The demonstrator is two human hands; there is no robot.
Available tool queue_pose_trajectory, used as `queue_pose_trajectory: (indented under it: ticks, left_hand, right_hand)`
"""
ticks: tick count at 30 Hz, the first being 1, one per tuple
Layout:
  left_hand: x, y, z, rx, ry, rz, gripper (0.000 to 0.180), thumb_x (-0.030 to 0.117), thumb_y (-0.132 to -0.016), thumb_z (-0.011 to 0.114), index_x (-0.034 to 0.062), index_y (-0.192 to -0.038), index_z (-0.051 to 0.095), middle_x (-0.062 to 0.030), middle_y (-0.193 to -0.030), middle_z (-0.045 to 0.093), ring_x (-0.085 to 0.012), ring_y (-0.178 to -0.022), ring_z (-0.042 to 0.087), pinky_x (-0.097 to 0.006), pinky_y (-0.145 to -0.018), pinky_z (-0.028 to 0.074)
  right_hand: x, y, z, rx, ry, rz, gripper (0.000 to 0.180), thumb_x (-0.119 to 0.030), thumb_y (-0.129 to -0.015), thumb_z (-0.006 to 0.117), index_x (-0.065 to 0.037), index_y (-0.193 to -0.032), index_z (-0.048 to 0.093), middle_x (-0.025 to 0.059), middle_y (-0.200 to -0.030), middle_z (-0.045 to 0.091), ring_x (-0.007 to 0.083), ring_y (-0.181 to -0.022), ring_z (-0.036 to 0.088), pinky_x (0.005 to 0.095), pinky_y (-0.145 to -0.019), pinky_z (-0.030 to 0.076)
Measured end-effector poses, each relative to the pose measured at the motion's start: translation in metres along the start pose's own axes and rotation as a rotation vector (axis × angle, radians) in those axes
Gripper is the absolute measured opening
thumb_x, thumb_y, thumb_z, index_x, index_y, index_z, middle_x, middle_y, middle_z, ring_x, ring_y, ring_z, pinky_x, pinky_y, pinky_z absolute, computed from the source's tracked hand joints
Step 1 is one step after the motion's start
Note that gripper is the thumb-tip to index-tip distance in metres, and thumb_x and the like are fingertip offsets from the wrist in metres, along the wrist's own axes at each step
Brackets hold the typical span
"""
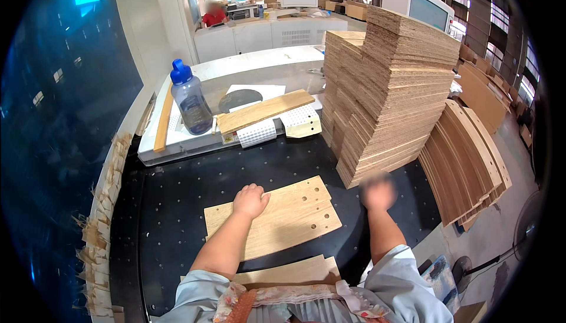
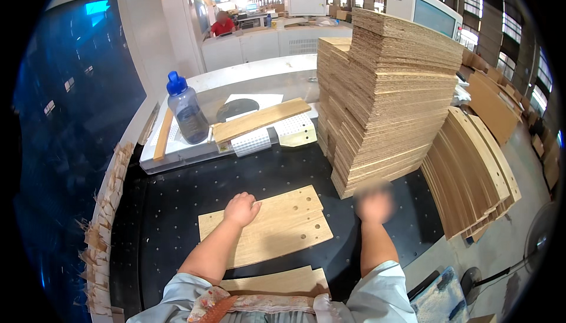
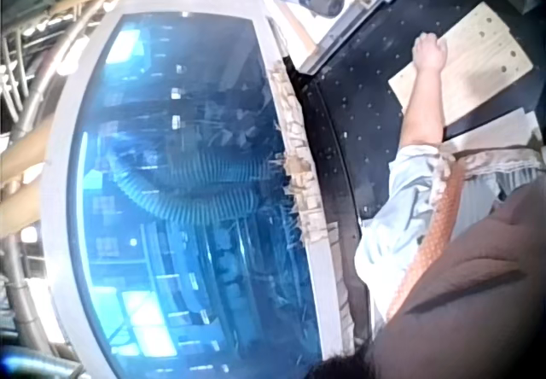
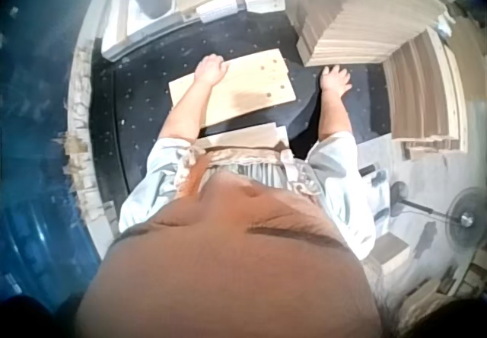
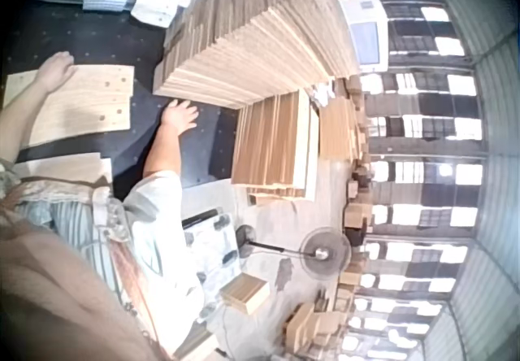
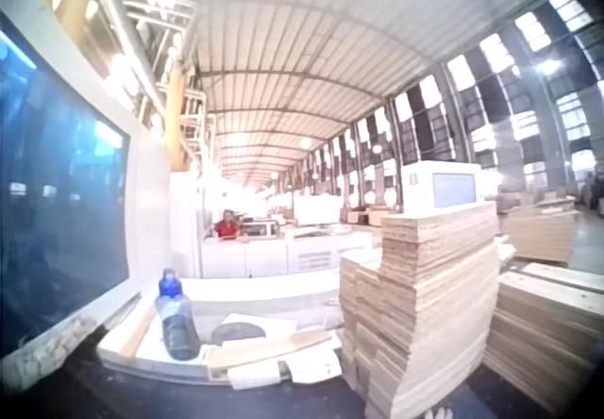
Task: The person sorts and stacks wood boards on a workbench, picking them up from one pile, turning them over, and placing them into a new stack.
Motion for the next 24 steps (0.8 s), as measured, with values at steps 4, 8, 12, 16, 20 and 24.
queue_pose_trajectory:
  ticks: [4,8,12,16,20,24]
  left_hand:
    - [-0.004,0.014,-0.003,0.14,-0.026,0.058,0.03,0.034,-0.082,0.054,0.0053,-0.084,0.062,-0.0123,-0.088,0.058,-0.0299,-0.092,0.054,-0.04,-0.083,0.044]
    - [0.002,0.02,-0.005,0.072,0.011,0.043,0.029,0.034,-0.081,0.054,0.0056,-0.084,0.063,-0.0118,-0.088,0.058,-0.0299,-0.092,0.055,-0.04,-0.082,0.044]
    - [0.007,0.026,-0.006,0.039,-0.021,0.042,0.031,0.035,-0.082,0.054,0.0065,-0.086,0.063,-0.011,-0.09,0.057,-0.0286,-0.092,0.055,-0.039,-0.081,0.045]
    - [0.005,0.033,-0.007,0.06,-0.029,0.053,0.029,0.034,-0.082,0.054,0.0069,-0.084,0.063,-0.0095,-0.089,0.057,-0.0277,-0.093,0.054,-0.04,-0.084,0.043]
    - [0.029,0.039,-0.018,0.084,-0.168,0.137,0.034,0.032,-0.077,0.059,0.0084,-0.102,0.06,-0.0124,-0.107,0.054,-0.0292,-0.106,0.048,-0.042,-0.091,0.038]
    - [0.078,0.071,-0.033,0.018,-0.089,0.31,0.06,0.032,-0.074,0.065,0.0074,-0.126,0.044,-0.0189,-0.13,0.039,-0.0338,-0.122,0.036,-0.044,-0.099,0.032]
  right_hand:
    - [-0.004,0.006,-0.008,-0.482,-0.234,0.251,0.052,-0.039,-0.088,0.045,-0.011,-0.131,0.039,0.0133,-0.141,0.031,0.0302,-0.133,0.021,0.0554,-0.104,0.02]
    - [-0.002,0.008,-0.012,-0.478,-0.266,0.266,0.05,-0.037,-0.088,0.046,-0.011,-0.131,0.041,0.0139,-0.14,0.032,0.0304,-0.132,0.023,0.0547,-0.104,0.02]
    - [0.0,0.008,-0.009,-0.448,-0.295,0.263,0.051,-0.037,-0.088,0.046,-0.01,-0.131,0.041,0.0144,-0.14,0.031,0.0306,-0.132,0.023,0.055,-0.104,0.019]
    - [-0.008,0.014,-0.029,-0.225,-0.229,0.249,0.045,-0.033,-0.087,0.046,-0.007,-0.123,0.047,0.0165,-0.131,0.039,0.0318,-0.126,0.031,0.0532,-0.101,0.025]
    - [-0.006,0.013,-0.028,-0.376,-0.28,0.262,0.052,-0.036,-0.088,0.044,-0.007,-0.131,0.039,0.0177,-0.139,0.031,0.0327,-0.132,0.021,0.0549,-0.105,0.017]
    - [-0.004,0.012,-0.029,-0.379,-0.278,0.257,0.052,-0.036,-0.088,0.044,-0.007,-0.131,0.04,0.0179,-0.139,0.03,0.0326,-0.132,0.021,0.0553,-0.105,0.018]
Point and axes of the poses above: each hand's wrist, its own y-axis away from the middle knuckle, its own z-axis out of the palm, x = y × z, the point moved 8 cm from there along -y, towards the middle knuckle
